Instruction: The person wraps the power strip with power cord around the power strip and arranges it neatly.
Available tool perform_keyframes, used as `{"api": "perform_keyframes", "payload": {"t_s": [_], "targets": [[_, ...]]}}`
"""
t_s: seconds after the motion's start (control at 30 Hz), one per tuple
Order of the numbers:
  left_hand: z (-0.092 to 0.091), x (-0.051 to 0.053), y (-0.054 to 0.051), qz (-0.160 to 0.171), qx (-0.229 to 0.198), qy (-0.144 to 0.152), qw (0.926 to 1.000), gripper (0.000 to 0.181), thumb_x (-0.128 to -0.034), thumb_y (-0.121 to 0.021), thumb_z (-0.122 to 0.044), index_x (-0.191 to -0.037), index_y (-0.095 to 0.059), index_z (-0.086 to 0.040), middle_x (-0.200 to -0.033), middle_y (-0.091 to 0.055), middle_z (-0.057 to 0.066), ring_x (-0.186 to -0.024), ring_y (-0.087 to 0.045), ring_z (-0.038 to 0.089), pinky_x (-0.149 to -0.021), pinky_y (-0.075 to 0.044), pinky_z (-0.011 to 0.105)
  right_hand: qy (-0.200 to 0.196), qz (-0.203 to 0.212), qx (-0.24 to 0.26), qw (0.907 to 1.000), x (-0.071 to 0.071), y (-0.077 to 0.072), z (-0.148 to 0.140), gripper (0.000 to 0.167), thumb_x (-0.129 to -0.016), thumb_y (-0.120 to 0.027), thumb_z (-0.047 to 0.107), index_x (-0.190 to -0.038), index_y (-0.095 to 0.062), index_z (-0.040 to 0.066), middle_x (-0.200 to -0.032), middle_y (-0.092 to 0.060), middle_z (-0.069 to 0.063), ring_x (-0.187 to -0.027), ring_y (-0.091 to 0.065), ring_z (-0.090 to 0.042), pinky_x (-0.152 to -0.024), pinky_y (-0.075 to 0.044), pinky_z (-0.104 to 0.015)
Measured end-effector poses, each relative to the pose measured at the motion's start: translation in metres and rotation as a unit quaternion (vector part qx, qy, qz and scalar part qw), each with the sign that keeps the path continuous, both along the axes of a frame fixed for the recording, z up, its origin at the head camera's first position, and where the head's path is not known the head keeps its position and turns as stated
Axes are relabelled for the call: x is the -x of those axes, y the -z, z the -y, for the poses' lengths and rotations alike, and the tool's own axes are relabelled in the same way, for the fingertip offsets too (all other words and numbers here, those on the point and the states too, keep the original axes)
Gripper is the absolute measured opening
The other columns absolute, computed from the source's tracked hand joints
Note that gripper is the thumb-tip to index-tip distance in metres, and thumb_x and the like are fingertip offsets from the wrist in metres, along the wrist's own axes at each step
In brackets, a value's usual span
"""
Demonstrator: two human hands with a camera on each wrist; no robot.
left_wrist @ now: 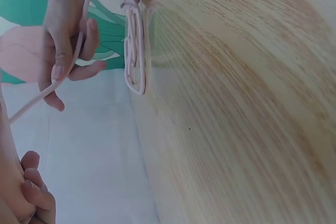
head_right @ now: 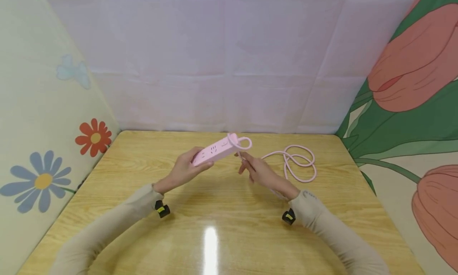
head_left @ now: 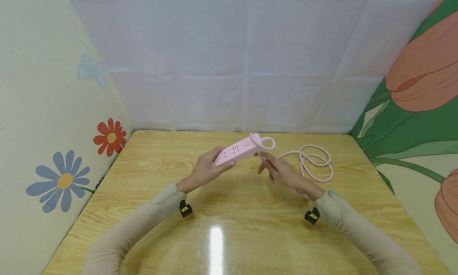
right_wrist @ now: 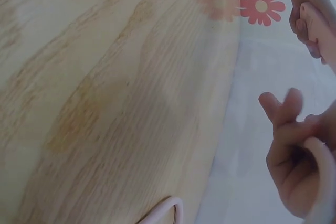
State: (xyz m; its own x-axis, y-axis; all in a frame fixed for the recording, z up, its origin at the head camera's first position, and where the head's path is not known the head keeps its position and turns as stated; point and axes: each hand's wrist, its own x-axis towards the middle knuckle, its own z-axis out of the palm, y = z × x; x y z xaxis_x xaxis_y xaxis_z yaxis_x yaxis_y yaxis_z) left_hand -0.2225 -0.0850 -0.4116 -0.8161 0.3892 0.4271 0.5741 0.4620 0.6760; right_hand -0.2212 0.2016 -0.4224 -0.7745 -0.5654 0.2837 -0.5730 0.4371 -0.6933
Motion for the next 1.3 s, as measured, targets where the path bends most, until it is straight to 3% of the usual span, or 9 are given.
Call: {"api": "perform_keyframes", "payload": {"t_s": [0.13, 0.33, 0.4, 0.7, 1.07, 1.3], "targets": [[-0.001, 0.000, 0.000, -0.009, 0.006, -0.015, 0.9998, 0.051, -0.0862, -0.078, -0.031, -0.123, -0.061, -0.002, -0.108, -0.068, 0.010, -0.089, -0.063, 0.019, -0.073, -0.055, 0.032, 0.020, 0.013, -0.024, 0.9994, -0.002, 0.001, 0.004, 0.035, -0.108, -0.040, 0.009, -0.141, -0.047, 0.002, -0.074, -0.068, -0.006, -0.038, -0.044, -0.008, -0.034, -0.040, -0.026], [-0.003, 0.001, 0.000, 0.007, 0.020, -0.040, 0.9990, 0.051, -0.0862, -0.078, -0.036, -0.122, -0.062, -0.002, -0.104, -0.069, 0.008, -0.085, -0.063, 0.018, -0.069, -0.054, 0.029, 0.012, -0.091, -0.083, 0.9923, -0.005, 0.002, 0.010, 0.025, -0.105, -0.044, 0.005, -0.126, -0.054, -0.002, -0.066, -0.062, 0.002, -0.050, -0.044, -0.003, -0.047, -0.043, -0.026], [-0.003, 0.001, 0.000, 0.013, 0.020, -0.048, 0.9985, 0.051, -0.0859, -0.078, -0.036, -0.122, -0.062, -0.003, -0.103, -0.069, 0.009, -0.085, -0.064, 0.018, -0.068, -0.054, 0.030, 0.008, -0.104, -0.091, 0.9903, -0.007, 0.001, 0.011, 0.022, -0.105, -0.045, 0.004, -0.122, -0.056, -0.002, -0.066, -0.061, 0.003, -0.052, -0.045, -0.003, -0.050, -0.043, -0.027], [-0.006, 0.005, 0.005, 0.022, 0.035, -0.072, 0.9966, 0.055, -0.0863, -0.076, -0.042, -0.123, -0.063, -0.002, -0.104, -0.070, 0.010, -0.084, -0.066, 0.019, -0.066, -0.055, 0.026, 0.006, -0.072, -0.106, 0.9917, -0.010, -0.005, 0.013, 0.017, -0.105, -0.048, 0.009, -0.109, -0.062, 0.002, -0.062, -0.057, 0.008, -0.052, -0.045, -0.001, -0.050, -0.041, -0.024], [-0.001, 0.007, 0.009, 0.030, 0.087, -0.083, 0.9922, 0.054, -0.0849, -0.077, -0.043, -0.118, -0.063, -0.003, -0.097, -0.069, 0.006, -0.076, -0.064, 0.016, -0.059, -0.053, 0.024, -0.025, -0.090, -0.125, 0.9878, -0.012, -0.011, 0.012, 0.019, -0.105, -0.047, 0.011, -0.093, -0.062, 0.011, -0.057, -0.046, 0.014, -0.049, -0.041, 0.000, -0.048, -0.041, -0.023], [0.002, 0.005, 0.010, 0.052, 0.095, -0.082, 0.9907, 0.052, -0.0850, -0.077, -0.044, -0.116, -0.063, -0.004, -0.095, -0.069, 0.006, -0.073, -0.062, 0.015, -0.054, -0.051, 0.024, -0.006, -0.123, -0.173, 0.9773, -0.015, -0.020, 0.012, 0.018, -0.105, -0.049, 0.014, -0.095, -0.064, 0.012, -0.057, -0.045, 0.016, -0.049, -0.041, 0.000, -0.047, -0.040, -0.024]]}}
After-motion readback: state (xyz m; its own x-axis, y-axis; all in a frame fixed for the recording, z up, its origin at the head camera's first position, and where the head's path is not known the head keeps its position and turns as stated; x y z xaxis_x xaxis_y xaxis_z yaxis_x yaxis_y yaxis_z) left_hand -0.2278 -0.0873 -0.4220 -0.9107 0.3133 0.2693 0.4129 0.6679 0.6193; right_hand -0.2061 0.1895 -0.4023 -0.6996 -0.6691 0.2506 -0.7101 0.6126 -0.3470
